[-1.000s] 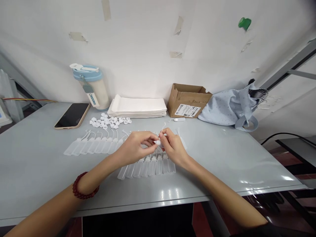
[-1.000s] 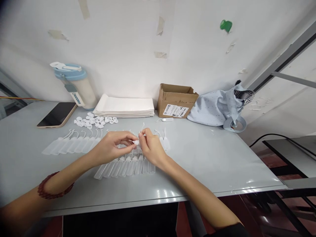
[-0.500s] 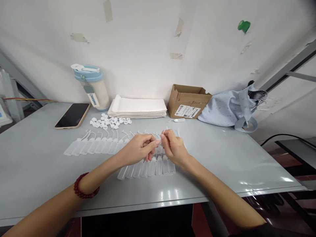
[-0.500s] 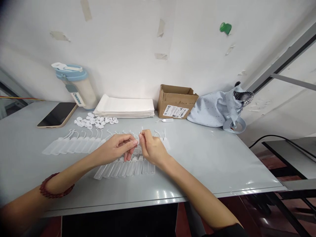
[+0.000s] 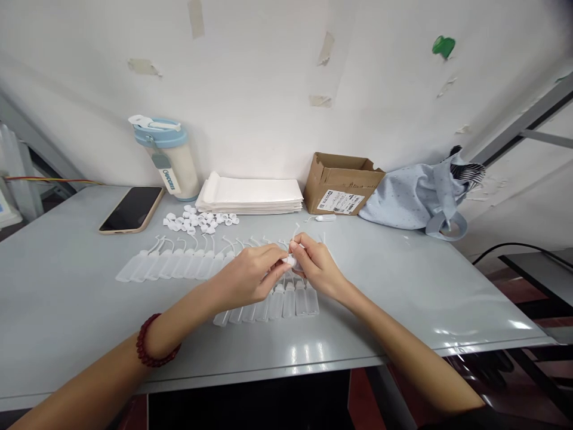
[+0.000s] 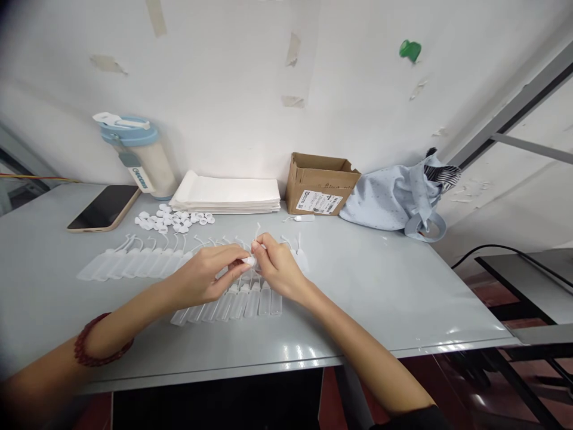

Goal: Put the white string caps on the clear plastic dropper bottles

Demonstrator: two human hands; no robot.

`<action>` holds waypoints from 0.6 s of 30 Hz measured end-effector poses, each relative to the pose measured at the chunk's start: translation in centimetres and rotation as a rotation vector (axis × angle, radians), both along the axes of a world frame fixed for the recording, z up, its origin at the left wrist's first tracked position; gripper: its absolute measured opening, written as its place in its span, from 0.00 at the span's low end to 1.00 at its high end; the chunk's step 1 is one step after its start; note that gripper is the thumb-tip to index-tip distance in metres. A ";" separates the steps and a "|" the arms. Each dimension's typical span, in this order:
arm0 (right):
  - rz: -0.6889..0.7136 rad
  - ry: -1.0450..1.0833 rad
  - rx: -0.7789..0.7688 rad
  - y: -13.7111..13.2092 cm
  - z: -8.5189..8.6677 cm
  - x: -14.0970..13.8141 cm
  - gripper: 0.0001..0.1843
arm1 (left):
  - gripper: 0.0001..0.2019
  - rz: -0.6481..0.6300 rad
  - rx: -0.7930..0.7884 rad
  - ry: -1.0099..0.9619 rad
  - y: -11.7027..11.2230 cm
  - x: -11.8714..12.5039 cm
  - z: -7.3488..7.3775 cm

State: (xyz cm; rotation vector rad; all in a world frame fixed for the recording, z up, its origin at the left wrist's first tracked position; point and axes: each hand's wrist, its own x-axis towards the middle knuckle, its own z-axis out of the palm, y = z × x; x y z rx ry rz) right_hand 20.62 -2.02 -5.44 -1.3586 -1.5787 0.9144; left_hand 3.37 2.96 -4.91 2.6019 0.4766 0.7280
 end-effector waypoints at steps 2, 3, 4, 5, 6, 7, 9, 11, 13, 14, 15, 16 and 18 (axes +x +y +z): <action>0.012 0.065 -0.029 0.2 -0.2 0.0 0.16 | 0.11 0.011 0.076 0.004 0.1 0.0 -0.2; 0.006 0.060 -0.018 0.3 -0.3 0.0 0.16 | 0.11 0.011 0.071 -0.003 0.2 0.0 -0.3; -0.007 0.022 0.013 0.3 -0.5 0.0 0.16 | 0.11 0.015 0.039 -0.018 0.3 0.0 -0.2; -0.022 -0.049 0.064 0.3 -0.6 0.0 0.15 | 0.12 0.022 -0.016 -0.031 0.3 0.1 -0.2; -0.039 -0.153 0.137 0.3 -0.7 0.0 0.14 | 0.14 0.033 -0.087 -0.031 0.4 0.1 0.0; -0.052 -0.271 0.220 0.2 -0.8 0.0 0.13 | 0.16 0.046 -0.169 -0.018 0.4 0.2 0.1; -0.065 -0.472 0.359 0.1 -1.0 0.0 0.13 | 0.19 0.055 -0.353 0.030 0.3 0.2 0.3; -0.067 -0.567 0.425 0.0 -1.2 0.0 0.14 | 0.20 0.041 -0.522 0.074 0.1 0.3 0.4; -0.070 -0.585 0.436 0.0 -1.4 0.1 0.15 | 0.20 0.033 -0.614 0.083 -0.1 0.3 0.5; -0.070 -0.594 0.439 0.0 -1.5 0.2 0.15 | 0.20 0.034 -0.621 0.081 -0.2 0.4 0.5; -0.071 -0.604 0.442 0.0 -1.5 0.2 0.16 | 0.20 0.036 -0.601 0.076 -0.2 0.4 0.5; -0.073 -0.611 0.442 0.0 -1.5 0.2 0.16 | 0.20 0.037 -0.562 0.070 -0.3 0.4 0.6; -0.077 -0.620 0.436 0.0 -1.4 0.3 0.15 | 0.19 0.029 -0.445 0.056 -0.4 0.5 0.5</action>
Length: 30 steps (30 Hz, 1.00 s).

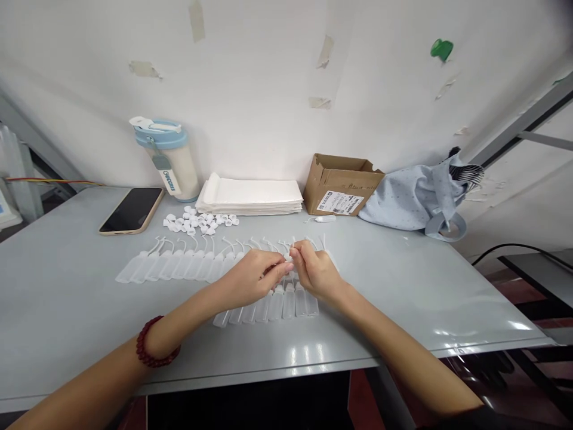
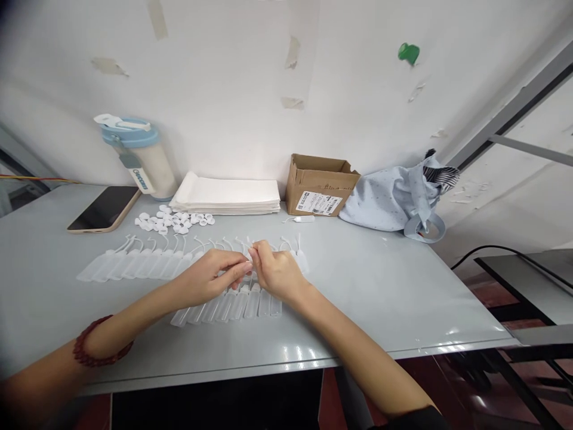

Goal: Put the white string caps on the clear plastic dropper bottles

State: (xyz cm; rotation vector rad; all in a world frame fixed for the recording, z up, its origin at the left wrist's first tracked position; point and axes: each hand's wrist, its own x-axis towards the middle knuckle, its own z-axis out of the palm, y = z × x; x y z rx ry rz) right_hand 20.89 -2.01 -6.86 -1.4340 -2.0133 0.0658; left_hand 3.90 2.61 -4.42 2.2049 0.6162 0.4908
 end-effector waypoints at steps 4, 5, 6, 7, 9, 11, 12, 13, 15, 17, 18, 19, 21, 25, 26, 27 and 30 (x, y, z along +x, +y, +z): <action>-0.006 0.009 -0.032 0.1 0.2 0.0 0.13 | 0.16 -0.021 0.285 -0.046 0.1 0.1 -0.6; -0.003 0.017 -0.044 0.1 0.3 0.0 0.12 | 0.15 -0.024 0.347 -0.052 0.2 0.1 -0.8; -0.001 0.026 -0.056 0.2 0.3 -0.1 0.12 | 0.15 -0.027 0.401 -0.054 0.3 0.0 -1.1; 0.001 0.037 -0.066 0.2 0.3 -0.1 0.11 | 0.14 -0.030 0.450 -0.051 0.3 0.0 -1.3; 0.001 0.058 -0.083 0.3 0.4 -0.2 0.11 | 0.13 -0.032 0.556 -0.038 0.3 -0.2 -1.7; 0.005 0.101 -0.110 0.4 0.5 -0.2 0.12 | 0.14 -0.032 0.698 -0.017 0.3 -0.2 -1.9; 0.011 0.129 -0.131 0.5 0.6 -0.2 0.12 | 0.14 -0.031 0.777 -0.005 0.3 -0.2 -2.0; 0.018 0.157 -0.155 0.5 0.6 -0.2 0.13 | 0.15 -0.030 0.854 0.006 0.3 -0.2 -2.1; 0.034 0.211 -0.201 0.6 0.8 -0.2 0.15 | 0.15 -0.033 0.953 0.022 0.3 -0.2 -2.1; 0.042 0.242 -0.224 0.6 0.9 -0.1 0.16 | 0.14 -0.035 0.904 0.006 0.4 -0.1 -2.0; 0.042 0.250 -0.223 0.6 1.0 -0.1 0.16 | 0.13 -0.032 0.823 -0.014 0.4 -0.1 -1.8; 0.037 0.245 -0.209 0.5 1.0 -0.2 0.16 | 0.13 -0.025 0.719 -0.035 0.4 -0.1 -1.6; 0.023 0.179 -0.144 0.3 1.1 -0.2 0.14 | 0.14 -0.006 0.499 -0.061 0.4 -0.1 -1.1; 0.000 0.034 -0.022 -0.1 0.8 -0.1 0.11 | 0.21 -0.009 0.148 -0.022 0.2 -0.1 -0.2; -0.004 0.026 -0.014 -0.2 0.8 -0.1 0.12 | 0.21 -0.009 0.078 -0.016 0.1 -0.1 -0.1; -0.006 0.026 -0.012 -0.2 0.7 0.0 0.12 | 0.21 -0.007 0.020 -0.013 0.1 -0.1 0.1; -0.001 0.020 -0.008 -0.2 0.6 0.0 0.13 | 0.20 0.013 -0.071 -0.003 -0.1 -0.2 0.3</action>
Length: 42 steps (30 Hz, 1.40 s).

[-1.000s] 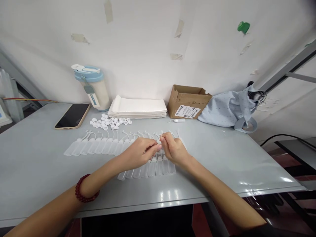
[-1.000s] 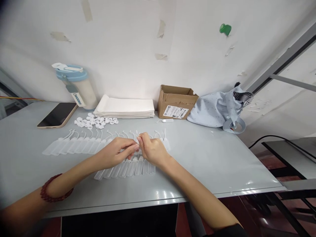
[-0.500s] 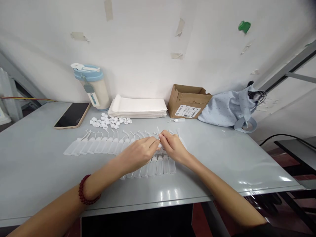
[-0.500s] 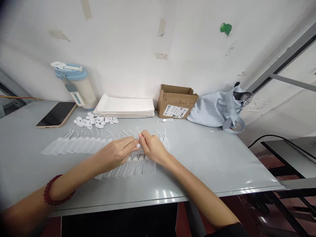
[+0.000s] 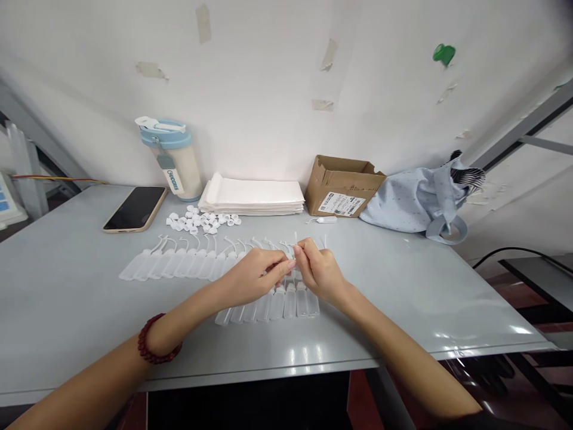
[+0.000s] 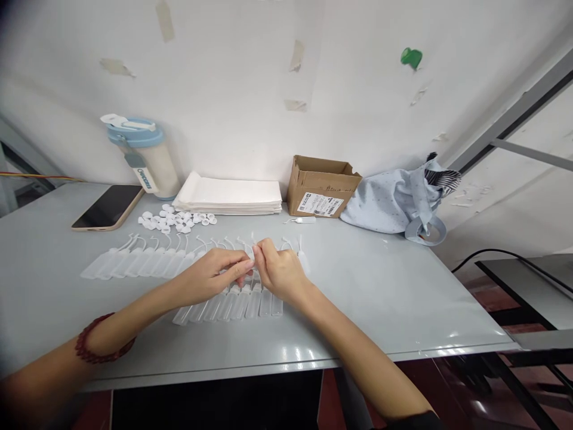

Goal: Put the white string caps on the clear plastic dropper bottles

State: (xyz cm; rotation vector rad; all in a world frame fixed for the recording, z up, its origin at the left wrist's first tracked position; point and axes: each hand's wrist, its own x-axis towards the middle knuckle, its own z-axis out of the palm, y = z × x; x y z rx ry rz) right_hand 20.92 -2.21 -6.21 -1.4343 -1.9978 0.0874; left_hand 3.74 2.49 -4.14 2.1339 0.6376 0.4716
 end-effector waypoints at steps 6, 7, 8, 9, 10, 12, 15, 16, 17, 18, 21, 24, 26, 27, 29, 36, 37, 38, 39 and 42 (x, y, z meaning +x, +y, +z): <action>0.015 0.067 -0.057 0.0 0.3 -0.2 0.11 | 0.20 0.015 0.018 -0.004 -0.1 0.2 0.2; 0.016 0.091 -0.075 0.0 0.4 -0.3 0.11 | 0.19 0.010 0.041 -0.010 -0.2 0.2 0.1; 0.019 0.115 -0.089 0.0 0.4 -0.3 0.11 | 0.19 0.004 0.074 -0.017 -0.2 0.2 0.1; 0.023 0.135 -0.100 0.0 0.4 -0.3 0.11 | 0.18 -0.001 0.117 -0.025 -0.2 0.2 0.0; 0.029 0.155 -0.112 0.1 0.4 -0.2 0.11 | 0.18 -0.005 0.167 -0.032 -0.2 0.2 0.0; 0.039 0.194 -0.140 0.1 0.4 -0.2 0.11 | 0.17 -0.011 0.272 -0.039 -0.2 0.2 -0.1; 0.049 0.251 -0.181 0.1 0.6 -0.3 0.13 | 0.16 -0.019 0.385 -0.030 -0.1 0.1 -0.3; 0.052 0.268 -0.188 0.1 0.6 -0.3 0.13 | 0.16 -0.021 0.407 -0.025 -0.1 0.0 -0.4; 0.056 0.283 -0.194 0.1 0.7 -0.3 0.13 | 0.15 -0.023 0.424 -0.020 0.0 0.0 -0.5; 0.058 0.295 -0.200 0.1 0.7 -0.3 0.13 | 0.15 -0.027 0.435 -0.015 0.1 0.0 -0.6; 0.055 0.320 -0.221 0.2 0.7 -0.2 0.13 | 0.16 -0.040 0.449 -0.015 0.1 0.0 -1.0; 0.043 0.373 -0.267 0.3 0.7 -0.2 0.14 | 0.16 -0.034 0.432 -0.021 0.1 0.0 -1.0; 0.052 0.447 -0.335 0.3 0.7 -0.2 0.14 | 0.16 -0.014 0.401 -0.029 0.1 0.1 -0.8; 0.066 0.494 -0.371 0.4 0.7 -0.2 0.14 | 0.17 0.005 0.373 -0.035 0.1 0.1 -0.6; 0.107 0.575 -0.418 0.4 0.7 0.0 0.16 | 0.17 0.067 0.290 -0.048 0.3 0.1 -0.2; 0.103 0.499 -0.301 0.5 1.4 0.7 0.13 | 0.18 0.256 -0.029 -0.155 1.3 -0.3 0.7; 0.093 0.486 -0.279 0.5 1.5 0.8 0.13 | 0.18 0.255 -0.058 -0.166 1.4 -0.4 0.7; 0.085 0.478 -0.263 0.5 1.6 0.8 0.13 | 0.18 0.252 -0.075 -0.173 1.4 -0.4 0.7; 0.077 0.476 -0.254 0.5 1.6 0.8 0.13 | 0.18 0.246 -0.081 -0.175 1.5 -0.4 0.8; 0.068 0.488 -0.266 0.4 1.8 0.8 0.15 | 0.18 0.228 -0.046 -0.144 1.4 -0.5 0.7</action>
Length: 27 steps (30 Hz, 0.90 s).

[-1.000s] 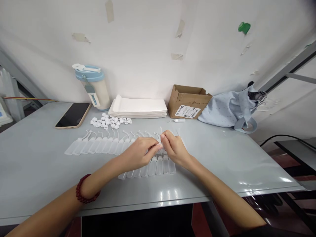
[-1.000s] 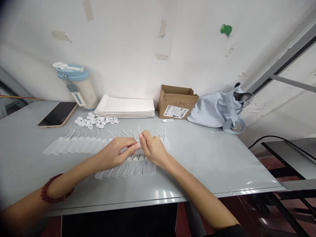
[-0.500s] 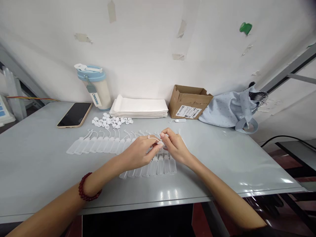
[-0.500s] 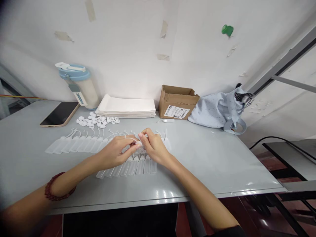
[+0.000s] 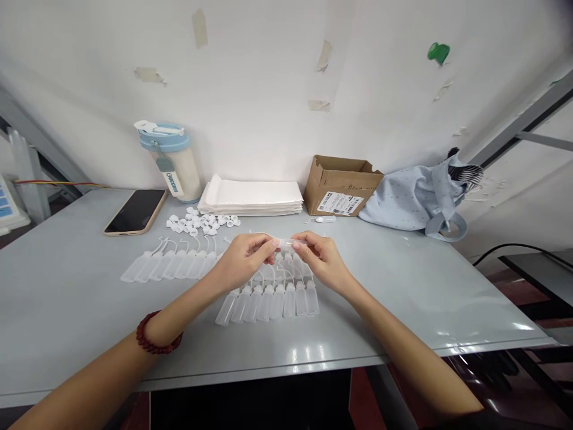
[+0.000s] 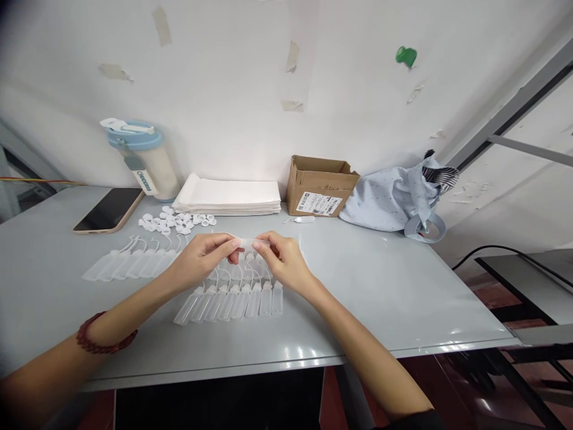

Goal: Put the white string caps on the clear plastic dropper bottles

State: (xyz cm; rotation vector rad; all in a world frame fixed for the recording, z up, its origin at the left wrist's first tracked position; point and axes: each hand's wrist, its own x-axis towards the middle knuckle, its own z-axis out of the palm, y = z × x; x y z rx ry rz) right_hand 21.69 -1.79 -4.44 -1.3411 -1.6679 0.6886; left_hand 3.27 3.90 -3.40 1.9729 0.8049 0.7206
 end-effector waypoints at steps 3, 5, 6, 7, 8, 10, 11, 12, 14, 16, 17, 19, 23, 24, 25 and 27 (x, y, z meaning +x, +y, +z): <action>0.005 0.034 -0.037 0.0 0.1 -0.1 0.16 | 0.19 -0.021 0.032 0.052 -0.1 0.1 -0.2; 0.007 0.043 -0.053 0.2 0.0 0.2 0.16 | 0.19 -0.021 0.052 0.086 0.0 0.1 -0.4; -0.006 0.023 -0.044 0.5 -0.1 0.5 0.17 | 0.19 -0.017 0.065 0.102 0.2 0.2 -0.5; -0.034 -0.008 -0.024 0.8 -0.2 1.0 0.17 | 0.19 -0.011 0.082 0.118 0.5 0.1 -0.6; -0.079 -0.052 0.008 1.3 -0.4 1.7 0.17 | 0.18 0.000 0.109 0.139 1.0 0.0 -0.7; -0.237 -0.153 0.096 2.3 -0.9 3.8 0.18 | 0.15 0.055 0.211 0.204 2.4 -0.6 -1.0; -0.292 -0.169 0.120 2.9 -1.1 5.0 0.17 | 0.14 0.120 0.304 0.267 3.4 -1.1 -1.2; -0.347 -0.190 0.142 3.4 -1.4 6.3 0.17 | 0.14 0.216 0.414 0.345 4.3 -1.8 -1.3; -0.423 -0.235 0.159 4.4 -1.9 8.8 0.17 | 0.13 0.315 0.469 0.399 6.3 -3.2 -1.6; -0.456 -0.278 0.153 5.0 -2.5 10.5 0.16 | 0.13 0.382 0.491 0.450 8.0 -4.7 -1.9; -0.458 -0.297 0.142 5.2 -2.8 11.1 0.16 | 0.13 0.409 0.497 0.479 8.6 -5.3 -2.0; -0.450 -0.331 0.112 5.6 -3.4 11.6 0.15 | 0.13 0.440 0.510 0.532 9.5 -6.2 -2.3; -0.440 -0.390 0.068 5.8 -4.1 11.5 0.14 | 0.15 0.406 0.531 0.601 10.2 -6.7 -3.1; -0.445 -0.401 0.062 5.8 -4.0 11.5 0.14 | 0.15 0.385 0.536 0.612 10.3 -6.6 -3.3; -0.449 -0.409 0.053 5.7 -3.8 11.4 0.15 | 0.15 0.363 0.542 0.622 10.3 -6.5 -3.4; -0.438 -0.414 0.015 5.3 -3.1 11.3 0.17 | 0.16 0.316 0.558 0.640 10.3 -6.3 -3.7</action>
